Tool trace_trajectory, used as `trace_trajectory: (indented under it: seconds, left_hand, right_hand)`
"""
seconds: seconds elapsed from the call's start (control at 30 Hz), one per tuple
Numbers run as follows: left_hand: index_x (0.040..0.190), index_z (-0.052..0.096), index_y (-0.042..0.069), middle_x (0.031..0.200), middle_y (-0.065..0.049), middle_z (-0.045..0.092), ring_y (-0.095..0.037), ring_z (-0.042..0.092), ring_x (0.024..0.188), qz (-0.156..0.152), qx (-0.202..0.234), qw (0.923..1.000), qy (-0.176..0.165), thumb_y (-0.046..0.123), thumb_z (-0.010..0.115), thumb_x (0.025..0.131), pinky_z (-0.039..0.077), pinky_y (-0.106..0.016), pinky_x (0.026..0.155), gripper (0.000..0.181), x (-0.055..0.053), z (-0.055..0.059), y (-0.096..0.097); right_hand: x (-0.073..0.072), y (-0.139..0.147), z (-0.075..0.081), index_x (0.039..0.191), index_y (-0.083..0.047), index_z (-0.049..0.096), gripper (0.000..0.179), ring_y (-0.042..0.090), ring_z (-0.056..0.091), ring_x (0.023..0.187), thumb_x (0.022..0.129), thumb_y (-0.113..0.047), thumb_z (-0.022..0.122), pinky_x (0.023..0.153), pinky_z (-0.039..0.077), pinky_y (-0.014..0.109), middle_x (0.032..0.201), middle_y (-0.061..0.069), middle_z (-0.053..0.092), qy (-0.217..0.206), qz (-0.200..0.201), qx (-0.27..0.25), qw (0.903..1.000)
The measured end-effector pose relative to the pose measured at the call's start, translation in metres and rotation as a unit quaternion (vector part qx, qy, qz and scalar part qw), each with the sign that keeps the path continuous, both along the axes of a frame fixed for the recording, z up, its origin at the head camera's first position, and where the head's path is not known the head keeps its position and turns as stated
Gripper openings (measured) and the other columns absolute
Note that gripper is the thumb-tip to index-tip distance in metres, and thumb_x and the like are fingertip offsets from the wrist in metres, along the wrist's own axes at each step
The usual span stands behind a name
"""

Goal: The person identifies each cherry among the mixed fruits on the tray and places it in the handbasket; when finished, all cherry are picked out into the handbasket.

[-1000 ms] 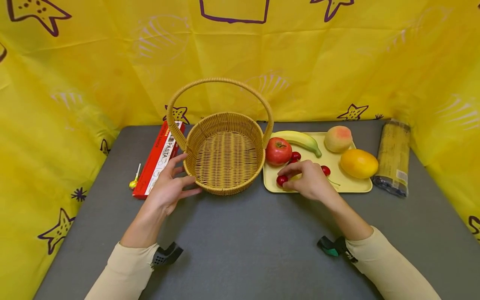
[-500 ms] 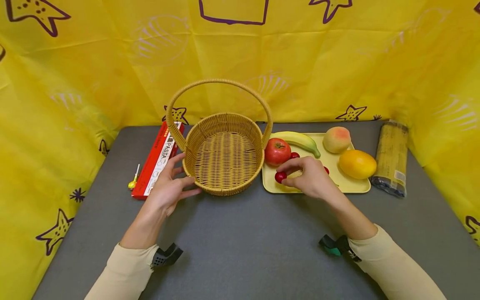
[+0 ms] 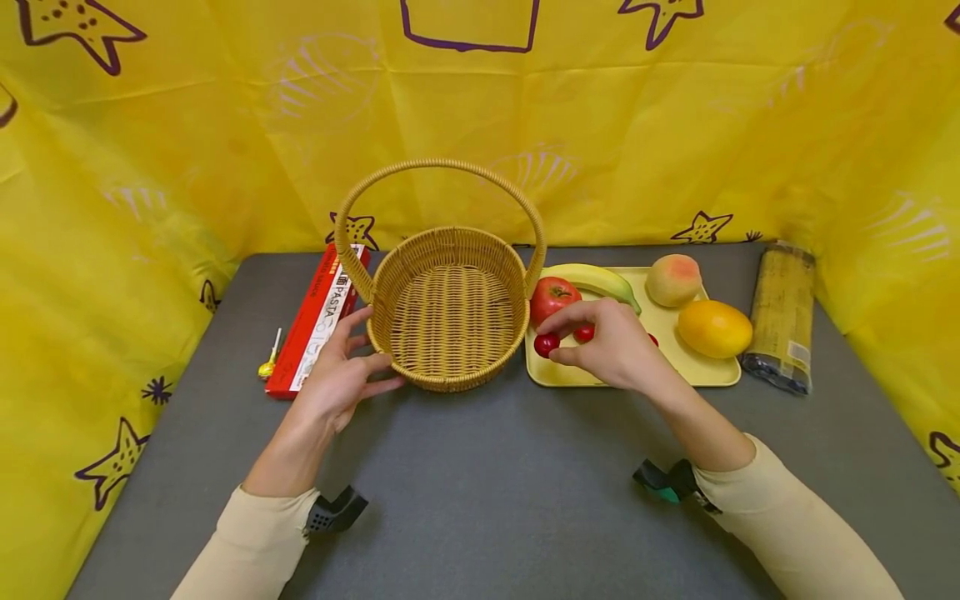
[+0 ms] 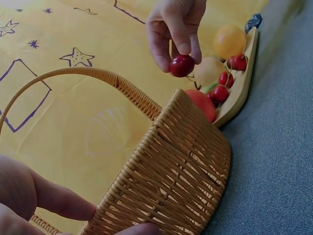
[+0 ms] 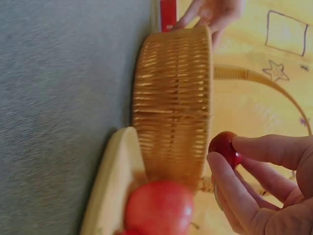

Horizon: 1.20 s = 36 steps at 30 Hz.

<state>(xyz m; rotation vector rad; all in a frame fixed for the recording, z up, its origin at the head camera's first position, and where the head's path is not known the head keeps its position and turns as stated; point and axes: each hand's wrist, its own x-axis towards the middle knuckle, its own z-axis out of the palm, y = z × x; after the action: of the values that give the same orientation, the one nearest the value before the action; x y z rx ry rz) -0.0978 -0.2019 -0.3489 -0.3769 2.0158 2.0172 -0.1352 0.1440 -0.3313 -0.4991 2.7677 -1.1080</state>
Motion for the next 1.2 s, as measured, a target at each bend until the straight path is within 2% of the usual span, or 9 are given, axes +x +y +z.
trace_trajectory:
  seconds: [0.2, 0.37, 0.6, 0.77, 0.93, 1.2]
  left_hand:
    - [0.167, 0.014, 0.021, 0.158, -0.025, 0.021, -0.039, 0.061, 0.125, -0.001, 0.006, 1.0000, -0.001, -0.003, 0.056, 0.102, 0.063, -0.044, 0.090, 0.081, 0.000, 0.000, -0.001]
    - [0.167, 0.014, 0.020, 0.158, -0.025, 0.021, -0.038, 0.062, 0.123, -0.001, 0.009, 1.0000, 0.001, -0.003, 0.056, 0.102, 0.063, -0.045, 0.090, 0.081, 0.000, -0.001, -0.002]
    - [0.167, 0.014, 0.020, 0.157, -0.025, 0.022, -0.038, 0.062, 0.122, 0.001, 0.011, 0.9999, 0.000, -0.004, 0.056, 0.102, 0.064, -0.044, 0.089, 0.081, 0.000, -0.001, -0.002]
    - [0.167, 0.015, 0.020, 0.156, -0.024, 0.022, -0.032, 0.065, 0.117, 0.000, 0.017, 0.9999, 0.001, -0.004, 0.057, 0.101, 0.063, -0.045, 0.090, 0.082, -0.001, -0.001, -0.003]
    - [0.167, 0.015, 0.021, 0.158, -0.023, 0.022, -0.036, 0.061, 0.122, 0.002, 0.017, 0.9999, -0.002, -0.004, 0.057, 0.101, 0.062, -0.048, 0.092, 0.082, -0.002, 0.000, -0.003]
    - [0.167, 0.016, 0.021, 0.157, -0.025, 0.023, -0.039, 0.058, 0.125, 0.008, 0.018, 0.9998, -0.001, -0.005, 0.057, 0.101, 0.064, -0.045, 0.089, 0.082, -0.002, 0.000, -0.001]
  right_hand:
    - [-0.004, -0.011, 0.012, 0.103, -0.025, 0.082, 0.025, 0.023, 0.065, 0.095, 0.081, -0.014, 0.088, 0.079, 0.052, 0.037, 0.096, -0.005, 0.077, -0.007, 0.022, -0.017, 0.9996]
    - [-0.011, -0.020, 0.018, 0.104, -0.024, 0.083, 0.026, 0.022, 0.065, 0.099, 0.081, -0.012, 0.088, 0.081, 0.056, 0.036, 0.107, -0.002, 0.075, -0.037, 0.037, -0.047, 0.9975]
    - [-0.022, -0.034, 0.025, 0.107, -0.020, 0.082, 0.028, 0.022, 0.068, 0.100, 0.082, -0.009, 0.087, 0.081, 0.058, 0.033, 0.106, 0.000, 0.078, -0.104, 0.049, -0.092, 0.9891]
    - [-0.029, -0.047, 0.026, 0.106, -0.018, 0.082, 0.028, 0.025, 0.068, 0.099, 0.082, -0.006, 0.087, 0.076, 0.058, 0.030, 0.103, 0.002, 0.078, -0.113, 0.059, -0.114, 0.9852]
    - [-0.038, -0.060, 0.027, 0.107, -0.015, 0.082, 0.028, 0.024, 0.069, 0.098, 0.081, -0.006, 0.087, 0.076, 0.059, 0.030, 0.102, 0.006, 0.079, -0.125, 0.067, -0.131, 0.9812]
    - [-0.052, -0.081, 0.029, 0.107, -0.013, 0.081, 0.030, 0.024, 0.070, 0.097, 0.080, -0.002, 0.086, 0.079, 0.063, 0.032, 0.104, 0.011, 0.077, -0.179, 0.055, -0.155, 0.9699]
